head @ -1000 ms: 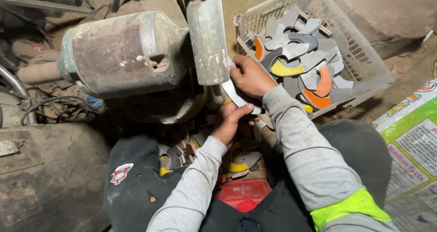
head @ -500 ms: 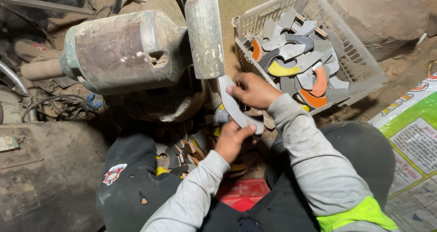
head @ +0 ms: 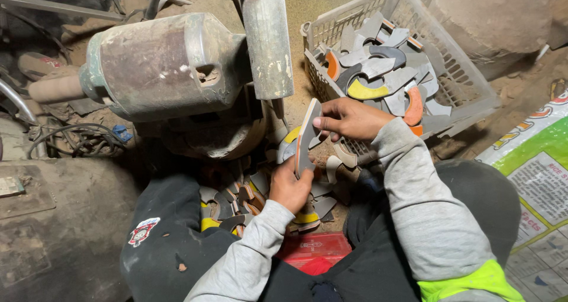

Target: The person sits at a bench grinder and repeatedly presses curved shoe sole pieces against the rotating wheel to smooth or shape their edges. They handle multiple pieces one at a time, turning them over and adjusting grip as needed.

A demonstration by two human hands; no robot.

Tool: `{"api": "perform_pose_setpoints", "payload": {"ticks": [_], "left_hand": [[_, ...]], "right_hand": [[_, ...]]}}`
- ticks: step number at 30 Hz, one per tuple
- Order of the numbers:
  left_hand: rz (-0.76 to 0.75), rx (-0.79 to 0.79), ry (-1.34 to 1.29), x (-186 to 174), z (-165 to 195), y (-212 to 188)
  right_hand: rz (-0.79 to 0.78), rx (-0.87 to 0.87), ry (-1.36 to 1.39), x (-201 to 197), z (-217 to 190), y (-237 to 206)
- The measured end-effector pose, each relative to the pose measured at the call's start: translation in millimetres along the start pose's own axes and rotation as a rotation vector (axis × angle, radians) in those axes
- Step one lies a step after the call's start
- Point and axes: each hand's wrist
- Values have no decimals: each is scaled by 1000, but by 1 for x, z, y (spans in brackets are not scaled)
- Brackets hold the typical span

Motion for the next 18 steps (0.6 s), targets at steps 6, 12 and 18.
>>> {"api": "perform_pose_setpoints", "payload": {"ticks": [6,12,18], "left_hand": [[-123,6,-189,4,1,6],[-251,46,-453,15,6,32],[-383,-200,-936,11,21,44]], "right_hand": [[42,-64,91,2,7,8],[280,-345,68,25,5,33],[360,-361,-2,21,0,55]]}}
Point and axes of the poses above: each hand's wrist, its own y-axis towards the middle knuckle, its own x-axis out of the palm, z = x × y, and after that the axes turned 6 degrees about y, right-handed
